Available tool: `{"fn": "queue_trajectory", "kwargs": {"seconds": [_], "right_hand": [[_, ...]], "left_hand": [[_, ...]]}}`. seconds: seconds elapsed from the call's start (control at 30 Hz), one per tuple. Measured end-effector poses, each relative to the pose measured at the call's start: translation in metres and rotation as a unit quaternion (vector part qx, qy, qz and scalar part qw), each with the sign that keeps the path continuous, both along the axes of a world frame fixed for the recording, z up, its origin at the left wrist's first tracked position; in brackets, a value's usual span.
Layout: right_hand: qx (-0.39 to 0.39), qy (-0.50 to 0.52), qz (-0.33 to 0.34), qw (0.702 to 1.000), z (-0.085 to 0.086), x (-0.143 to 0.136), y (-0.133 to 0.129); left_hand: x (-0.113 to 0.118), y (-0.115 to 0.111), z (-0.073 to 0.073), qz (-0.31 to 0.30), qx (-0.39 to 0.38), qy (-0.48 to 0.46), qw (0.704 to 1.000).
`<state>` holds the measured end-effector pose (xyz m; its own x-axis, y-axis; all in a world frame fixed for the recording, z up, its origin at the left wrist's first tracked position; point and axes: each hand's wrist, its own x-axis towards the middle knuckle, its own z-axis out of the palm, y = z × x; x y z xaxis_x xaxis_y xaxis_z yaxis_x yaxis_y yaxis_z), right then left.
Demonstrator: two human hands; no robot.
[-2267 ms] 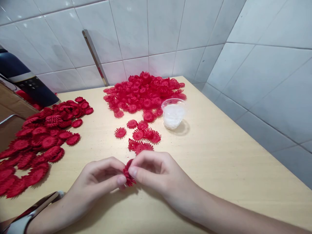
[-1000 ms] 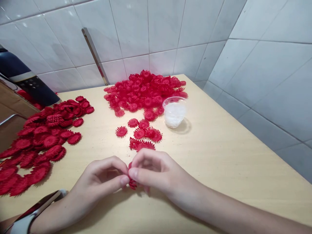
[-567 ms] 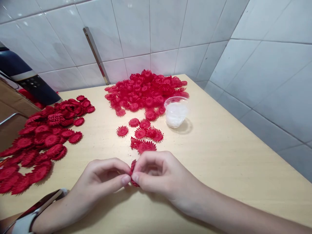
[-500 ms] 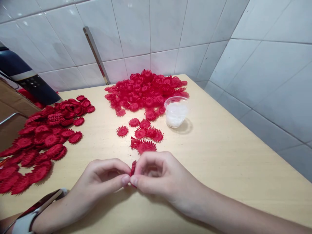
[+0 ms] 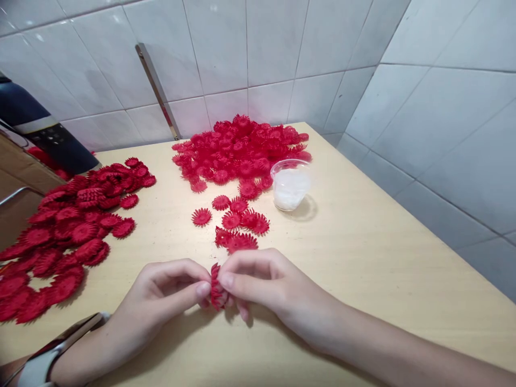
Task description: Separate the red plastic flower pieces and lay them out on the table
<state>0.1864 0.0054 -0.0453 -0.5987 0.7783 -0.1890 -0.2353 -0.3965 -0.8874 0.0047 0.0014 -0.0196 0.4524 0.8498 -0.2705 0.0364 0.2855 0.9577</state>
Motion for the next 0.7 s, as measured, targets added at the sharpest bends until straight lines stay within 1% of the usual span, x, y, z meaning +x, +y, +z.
{"fn": "queue_trajectory", "kwargs": {"seconds": [0.27,0.47,0.6,0.7], "right_hand": [[-0.010,0.014,0.007,1.000,0.001,0.000,0.000],[-0.019,0.022,0.033,0.999,0.003,0.002,0.003],[-0.022,0.009,0.039,0.999,0.006,0.001,0.003],[-0.009,-0.016,0.037,0.999,0.010,0.000,0.001]], "left_hand": [[-0.001,0.000,0.000,-0.005,-0.008,-0.014,1.000],[-0.001,-0.001,0.001,-0.009,-0.016,-0.041,0.999],[-0.002,-0.002,0.000,-0.022,-0.029,-0.050,0.998],[-0.003,-0.003,-0.004,-0.030,-0.034,-0.043,0.998]]}}
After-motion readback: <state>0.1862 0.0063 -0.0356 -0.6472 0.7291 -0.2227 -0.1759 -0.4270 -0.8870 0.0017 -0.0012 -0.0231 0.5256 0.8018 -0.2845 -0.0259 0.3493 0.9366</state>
